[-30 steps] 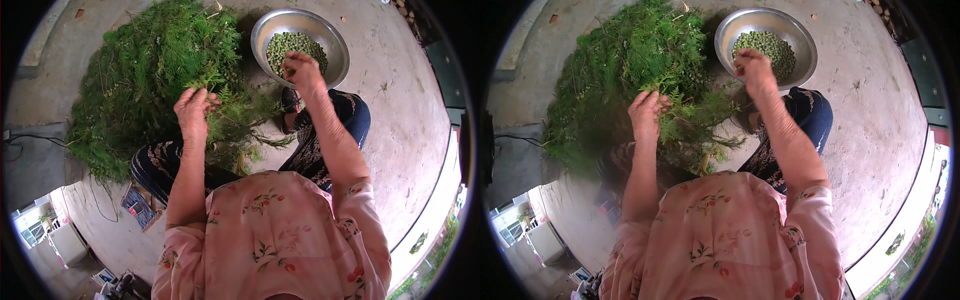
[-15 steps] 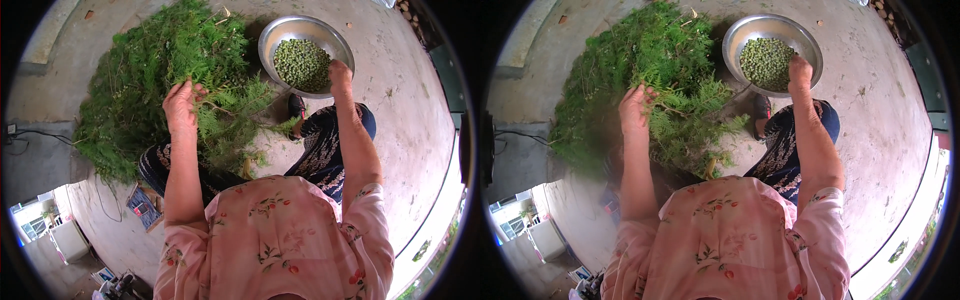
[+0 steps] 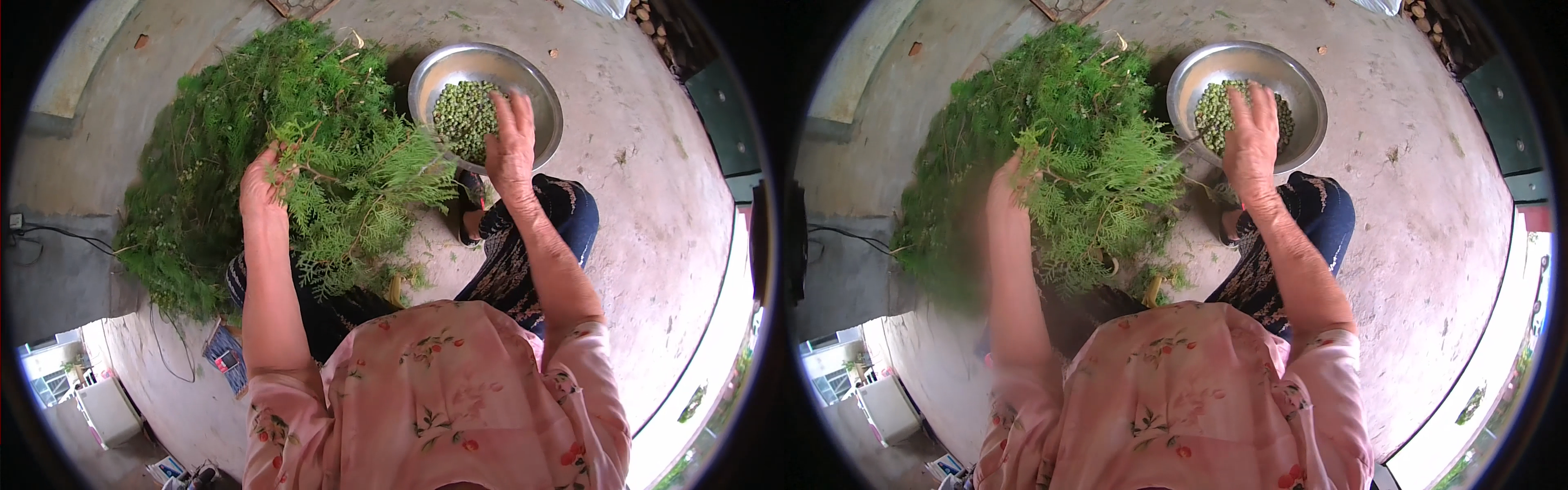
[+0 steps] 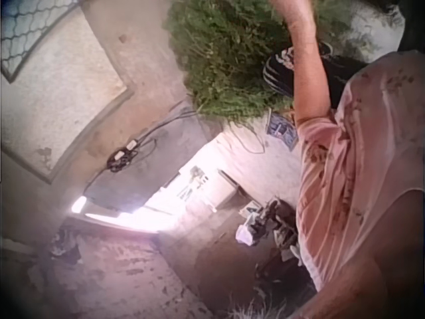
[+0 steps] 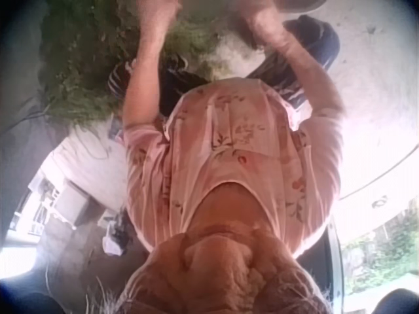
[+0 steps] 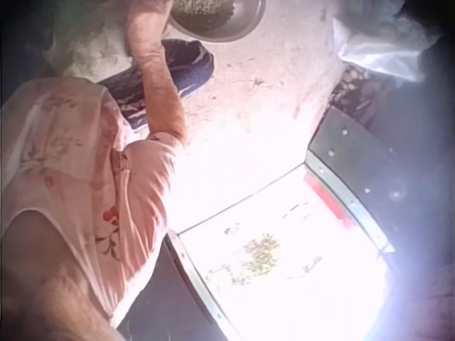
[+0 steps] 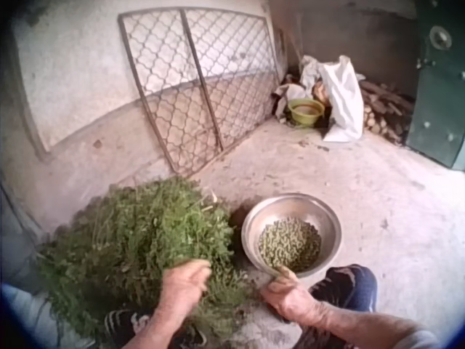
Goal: The person strips small green seeds or berries from cedar-like branches by hand and places them into a metal bowl.
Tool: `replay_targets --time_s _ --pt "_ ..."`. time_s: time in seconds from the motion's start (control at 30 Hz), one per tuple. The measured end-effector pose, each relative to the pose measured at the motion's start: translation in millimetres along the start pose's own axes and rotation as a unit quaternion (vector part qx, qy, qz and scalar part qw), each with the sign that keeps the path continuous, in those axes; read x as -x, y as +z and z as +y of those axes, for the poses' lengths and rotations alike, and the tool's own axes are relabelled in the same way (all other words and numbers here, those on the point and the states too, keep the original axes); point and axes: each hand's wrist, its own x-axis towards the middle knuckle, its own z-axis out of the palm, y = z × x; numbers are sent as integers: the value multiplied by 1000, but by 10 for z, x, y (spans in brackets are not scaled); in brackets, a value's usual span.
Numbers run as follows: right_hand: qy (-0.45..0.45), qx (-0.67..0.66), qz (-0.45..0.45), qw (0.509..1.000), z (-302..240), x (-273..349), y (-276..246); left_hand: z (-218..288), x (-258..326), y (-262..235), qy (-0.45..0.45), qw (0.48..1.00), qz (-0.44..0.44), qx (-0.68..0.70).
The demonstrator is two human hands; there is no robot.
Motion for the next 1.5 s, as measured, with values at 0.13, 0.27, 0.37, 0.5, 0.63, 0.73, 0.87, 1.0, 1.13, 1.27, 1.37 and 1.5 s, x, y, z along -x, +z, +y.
replay_targets --time_s 0.13,0.27,0.37,0.5,0.63,0.73,0.87,1.0,1.13,1.27,1.37,1.5 --pt "-185 61 -202 960 -37 -72 0 -32 -118 -9 -25 999 9 -22" --pt "-193 -21 -293 936 -28 37 -138 -152 -282 -138 -30 1000 8 -1" --pt "-176 -121 -268 939 -71 79 -275 -272 -397 -293 23 994 -74 73" --pt "-207 -114 -239 942 -137 108 -366 -271 -448 -303 13 999 30 -4" --pt "-202 -85 -232 947 -250 186 -399 -193 -334 -34 35 998 1 -55" --pt "-225 -97 -178 953 -331 170 -387 -144 -106 168 183 922 166 -298" --pt "-222 -87 -172 956 -285 241 -321 -154 305 661 390 778 140 -472" --pt "-239 -73 -202 947 -349 265 -280 -302 563 1000 175 845 -126 -489" --pt "-271 -61 -201 939 -440 310 -202 -662 343 1003 188 726 -176 -638" --pt "-274 -43 -198 940 -398 369 -188 -752 278 1013 114 735 -186 -642" --pt "-263 -39 -194 944 -329 432 -155 -785 295 943 82 872 -202 -438" --pt "-244 -41 -219 944 -215 541 -126 -855 235 881 102 880 -254 -389"
